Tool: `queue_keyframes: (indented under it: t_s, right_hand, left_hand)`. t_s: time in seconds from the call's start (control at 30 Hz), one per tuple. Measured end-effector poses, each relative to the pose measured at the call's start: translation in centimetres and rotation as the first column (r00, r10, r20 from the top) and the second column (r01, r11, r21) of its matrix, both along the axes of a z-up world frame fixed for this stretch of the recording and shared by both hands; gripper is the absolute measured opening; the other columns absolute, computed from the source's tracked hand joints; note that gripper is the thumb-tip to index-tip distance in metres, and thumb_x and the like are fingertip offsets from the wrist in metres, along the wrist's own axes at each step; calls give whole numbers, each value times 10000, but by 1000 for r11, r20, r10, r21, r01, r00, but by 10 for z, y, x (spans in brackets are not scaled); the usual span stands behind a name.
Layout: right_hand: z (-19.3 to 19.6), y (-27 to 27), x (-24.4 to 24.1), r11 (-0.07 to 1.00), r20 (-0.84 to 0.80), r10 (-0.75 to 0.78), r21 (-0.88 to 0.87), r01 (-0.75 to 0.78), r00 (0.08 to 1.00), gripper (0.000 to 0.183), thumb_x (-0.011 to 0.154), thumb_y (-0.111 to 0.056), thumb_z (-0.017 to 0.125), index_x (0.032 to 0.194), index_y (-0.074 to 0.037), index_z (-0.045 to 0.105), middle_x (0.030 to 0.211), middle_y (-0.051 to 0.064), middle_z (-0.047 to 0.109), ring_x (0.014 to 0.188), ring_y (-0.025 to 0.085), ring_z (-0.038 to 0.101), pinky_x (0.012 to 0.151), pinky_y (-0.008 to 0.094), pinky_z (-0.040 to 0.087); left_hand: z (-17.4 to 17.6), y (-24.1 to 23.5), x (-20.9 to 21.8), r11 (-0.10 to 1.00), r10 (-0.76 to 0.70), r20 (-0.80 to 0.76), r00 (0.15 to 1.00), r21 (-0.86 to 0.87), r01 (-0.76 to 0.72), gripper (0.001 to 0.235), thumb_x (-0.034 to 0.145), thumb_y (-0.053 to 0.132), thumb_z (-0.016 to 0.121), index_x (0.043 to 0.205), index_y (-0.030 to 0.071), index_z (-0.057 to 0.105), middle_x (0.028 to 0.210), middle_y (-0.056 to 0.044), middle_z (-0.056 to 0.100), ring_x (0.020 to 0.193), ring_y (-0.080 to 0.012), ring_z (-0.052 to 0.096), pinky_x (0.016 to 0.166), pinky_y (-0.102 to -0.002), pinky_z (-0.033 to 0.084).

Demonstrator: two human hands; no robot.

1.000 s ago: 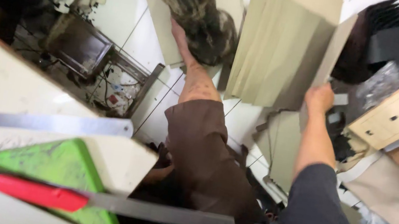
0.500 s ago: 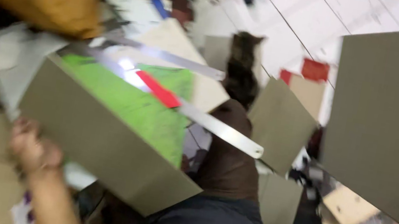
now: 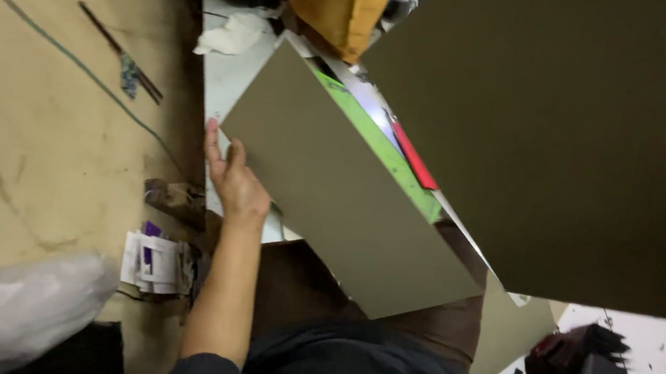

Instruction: Cutting material sheets using a utility knife and a metal ruler on a workshop table

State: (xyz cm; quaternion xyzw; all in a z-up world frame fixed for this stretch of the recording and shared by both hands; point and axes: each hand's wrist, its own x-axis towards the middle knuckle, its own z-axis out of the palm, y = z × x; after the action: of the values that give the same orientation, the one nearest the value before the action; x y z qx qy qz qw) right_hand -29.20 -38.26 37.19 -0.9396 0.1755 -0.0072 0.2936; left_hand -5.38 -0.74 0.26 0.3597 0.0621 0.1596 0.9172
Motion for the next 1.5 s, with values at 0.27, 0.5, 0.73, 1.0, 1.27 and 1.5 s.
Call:
queue_keyframes:
  t_s: [0.27,0.5,0.73,1.0,1.27,1.5]
  right_hand:
    - [24,73,130,836,-295,370,-308,-454,881,353,963,-427,582,1121,-122,663,989,70,807,862,228,720,825,393,528]
    - [-22,114,180,563,-174,766,-281,-777,618,190,992,-261,583,965,-76,616,729,106,681,648,293,662,647,447,505]
    - [0,144,143,522,-347,707,-332,-785,617,346,929,-140,603,1245,-3,578,804,166,765,645,296,789,622,402,657]
    - [-95,48,21,636,-64,442,-681,-363,895,450,864,-660,591,1208,-371,577,933,-134,736,749,237,710,565,406,558]
    - [-279,26,-43,679,532,54,600,-422,845,969,720,-329,804,1503,38,365,1517,190,486,1462,287,431,1288,411,273]
    - [-320,71,15,863,559,-66,448,-234,826,643,932,-106,667,1492,7,371,1442,93,393,1385,167,407,1206,346,324]
  left_hand:
    - [9,0,-2,983,169,-73,983,-61,-174,470,1020,94,561,1465,222,476,1340,-166,639,1123,-287,638,947,-464,550]
    - [-61,19,29,955,236,-115,965,210,-209,402,1078,249,478,1431,117,337,1382,-105,415,1186,-213,496,1078,-393,400]
    - [-69,61,33,329,352,226,909,879,-346,293,1022,237,724,1191,78,544,1258,-129,455,1227,-328,563,1063,-437,482]
    - [-3,77,23,396,-216,-92,972,902,174,392,1061,231,509,1440,136,540,1154,-55,577,1084,-189,571,927,-344,473]
    - [-8,82,35,171,-88,-249,964,950,261,297,990,413,564,1015,119,586,935,-77,638,938,-274,634,781,-419,421]
    - [13,75,35,474,-274,-160,948,835,278,575,1000,403,572,1434,156,286,1292,-242,647,1138,-292,681,960,-378,533]
